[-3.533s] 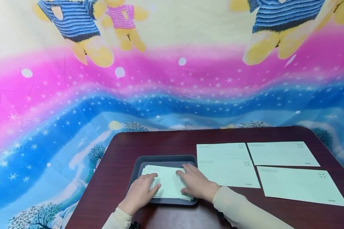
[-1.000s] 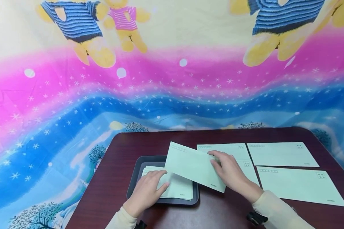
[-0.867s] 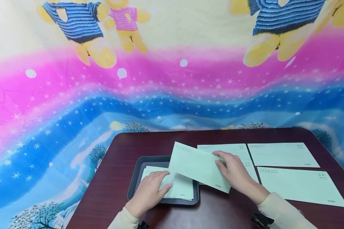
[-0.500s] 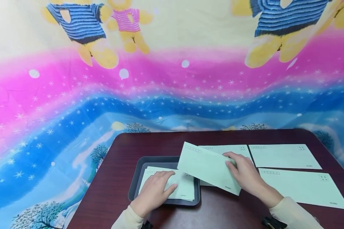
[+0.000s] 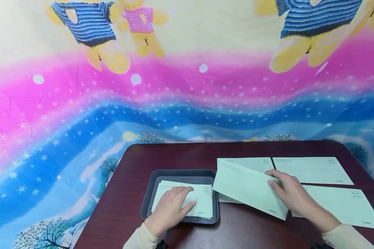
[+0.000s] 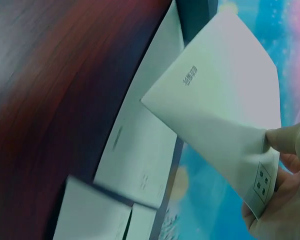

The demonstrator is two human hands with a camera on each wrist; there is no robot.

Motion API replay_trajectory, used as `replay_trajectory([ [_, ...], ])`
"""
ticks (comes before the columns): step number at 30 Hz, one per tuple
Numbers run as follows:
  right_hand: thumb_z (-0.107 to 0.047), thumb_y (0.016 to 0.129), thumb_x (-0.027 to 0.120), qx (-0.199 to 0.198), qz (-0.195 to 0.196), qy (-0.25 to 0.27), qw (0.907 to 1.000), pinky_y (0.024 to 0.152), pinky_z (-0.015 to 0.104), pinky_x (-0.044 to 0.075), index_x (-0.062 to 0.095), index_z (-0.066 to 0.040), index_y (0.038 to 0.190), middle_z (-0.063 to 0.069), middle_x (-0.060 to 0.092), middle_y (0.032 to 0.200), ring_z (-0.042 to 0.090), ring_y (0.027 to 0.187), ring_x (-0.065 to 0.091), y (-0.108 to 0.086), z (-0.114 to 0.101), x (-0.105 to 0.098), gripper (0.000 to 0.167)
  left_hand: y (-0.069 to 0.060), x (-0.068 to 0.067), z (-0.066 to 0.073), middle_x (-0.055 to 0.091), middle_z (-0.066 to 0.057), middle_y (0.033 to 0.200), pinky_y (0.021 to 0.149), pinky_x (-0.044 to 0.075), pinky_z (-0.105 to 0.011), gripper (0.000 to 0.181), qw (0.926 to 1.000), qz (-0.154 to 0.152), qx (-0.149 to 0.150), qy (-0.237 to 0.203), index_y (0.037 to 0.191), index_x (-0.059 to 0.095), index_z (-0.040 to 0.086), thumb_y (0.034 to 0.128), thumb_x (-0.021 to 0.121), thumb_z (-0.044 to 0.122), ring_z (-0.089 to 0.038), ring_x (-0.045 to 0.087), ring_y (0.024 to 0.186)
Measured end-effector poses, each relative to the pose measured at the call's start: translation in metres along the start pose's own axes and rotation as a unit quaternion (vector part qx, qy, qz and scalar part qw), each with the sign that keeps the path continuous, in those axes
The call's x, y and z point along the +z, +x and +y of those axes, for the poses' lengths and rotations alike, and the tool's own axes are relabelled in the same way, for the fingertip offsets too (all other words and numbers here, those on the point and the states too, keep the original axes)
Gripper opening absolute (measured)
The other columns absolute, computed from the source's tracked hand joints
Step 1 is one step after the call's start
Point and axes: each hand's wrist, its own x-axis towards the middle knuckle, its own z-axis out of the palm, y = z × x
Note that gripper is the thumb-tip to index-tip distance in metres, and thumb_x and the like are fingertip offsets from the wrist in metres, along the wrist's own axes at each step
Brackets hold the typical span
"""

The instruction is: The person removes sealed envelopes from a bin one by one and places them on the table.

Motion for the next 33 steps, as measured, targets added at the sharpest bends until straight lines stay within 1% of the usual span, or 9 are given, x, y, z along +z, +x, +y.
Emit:
replay_trajectory([
  [3, -0.012, 0.100, 0.063, 0.003, -0.008, -0.004, 1.0000, 0.064, 0.023, 0.049, 0.068, -0.012, 0.120, 0.014, 0.073, 0.114, -0.020, 0.092, 0.049, -0.003, 0.012, -0.005, 0.021, 0.000, 0.000, 0.001, 0.073, -0.002, 0.120, 0.089, 0.054, -0.041, 0.040, 1.0000, 0.002, 0.001, -0.001, 0.128, 0.067, 0.015, 0.0963, 0.066, 0.039, -0.020, 0.067, 0.111],
  [8, -0.014, 0.101, 0.062, 0.014, -0.022, -0.002, 0.9997, 0.062, 0.023, 0.047, 0.068, -0.011, 0.121, 0.012, 0.073, 0.111, -0.020, 0.089, 0.051, -0.009, 0.035, -0.014, 0.021, 0.000, 0.000, 0.002, 0.073, -0.002, 0.120, 0.090, 0.054, -0.040, 0.040, 1.0000, 0.007, 0.004, 0.002, 0.128, 0.067, 0.015, 0.0960, 0.066, 0.038, -0.020, 0.067, 0.111],
  [14, -0.013, 0.100, 0.063, 0.022, -0.012, -0.018, 0.9995, 0.061, 0.021, 0.046, 0.069, -0.010, 0.117, 0.009, 0.073, 0.106, -0.025, 0.089, 0.046, -0.017, 0.061, -0.021, 0.018, 0.001, -0.001, 0.002, 0.073, -0.002, 0.119, 0.090, 0.054, -0.040, 0.039, 1.0000, 0.005, 0.006, 0.003, 0.127, 0.067, 0.015, 0.0959, 0.066, 0.038, -0.019, 0.067, 0.110],
  [19, -0.013, 0.099, 0.064, 0.033, -0.023, -0.030, 0.9988, 0.064, 0.017, 0.045, 0.069, -0.006, 0.115, 0.017, 0.072, 0.112, -0.032, 0.093, 0.033, -0.022, 0.079, -0.025, 0.018, 0.002, -0.001, 0.002, 0.073, -0.002, 0.118, 0.090, 0.054, -0.039, 0.038, 0.9999, 0.006, 0.011, 0.004, 0.127, 0.067, 0.015, 0.0960, 0.066, 0.038, -0.019, 0.067, 0.110],
  [23, -0.013, 0.099, 0.063, 0.045, -0.035, -0.034, 0.9978, 0.065, 0.017, 0.047, 0.069, -0.003, 0.116, 0.022, 0.070, 0.114, -0.034, 0.093, 0.029, -0.024, 0.092, -0.029, 0.020, 0.003, -0.001, 0.005, 0.073, -0.002, 0.119, 0.091, 0.054, -0.038, 0.038, 0.9998, 0.003, 0.018, 0.002, 0.127, 0.067, 0.016, 0.0967, 0.064, 0.039, -0.019, 0.067, 0.111],
  [27, -0.011, 0.098, 0.064, 0.054, -0.050, -0.046, 0.9962, 0.066, 0.020, 0.049, 0.069, 0.000, 0.115, 0.024, 0.070, 0.114, -0.031, 0.088, 0.035, -0.026, 0.104, -0.033, 0.021, 0.004, -0.001, 0.008, 0.073, -0.001, 0.120, 0.091, 0.054, -0.037, 0.039, 0.9998, -0.004, 0.021, 0.002, 0.128, 0.066, 0.016, 0.0974, 0.063, 0.040, -0.018, 0.066, 0.112],
  [30, -0.007, 0.095, 0.067, 0.061, -0.061, -0.060, 0.9945, 0.067, 0.030, 0.055, 0.070, 0.001, 0.113, 0.023, 0.071, 0.111, -0.020, 0.082, 0.050, -0.028, 0.112, -0.037, 0.020, 0.005, -0.002, 0.011, 0.073, -0.001, 0.120, 0.092, 0.054, -0.036, 0.039, 0.9997, -0.006, 0.022, 0.005, 0.129, 0.066, 0.017, 0.0978, 0.063, 0.041, -0.018, 0.066, 0.113],
  [31, -0.007, 0.094, 0.068, 0.063, -0.062, -0.065, 0.9939, 0.069, 0.035, 0.056, 0.071, 0.002, 0.112, 0.023, 0.071, 0.110, -0.017, 0.081, 0.052, -0.029, 0.115, -0.038, 0.020, 0.005, -0.002, 0.011, 0.073, 0.000, 0.121, 0.092, 0.054, -0.036, 0.040, 0.9997, -0.006, 0.023, 0.006, 0.129, 0.066, 0.017, 0.0978, 0.063, 0.041, -0.018, 0.066, 0.113],
  [33, -0.005, 0.092, 0.070, 0.061, -0.058, -0.073, 0.9938, 0.068, 0.037, 0.055, 0.071, 0.002, 0.110, 0.022, 0.072, 0.107, -0.015, 0.079, 0.053, -0.032, 0.121, -0.039, 0.020, 0.005, -0.002, 0.012, 0.073, -0.001, 0.121, 0.093, 0.054, -0.037, 0.039, 0.9997, -0.006, 0.024, 0.007, 0.129, 0.066, 0.017, 0.0978, 0.063, 0.041, -0.018, 0.066, 0.113],
])
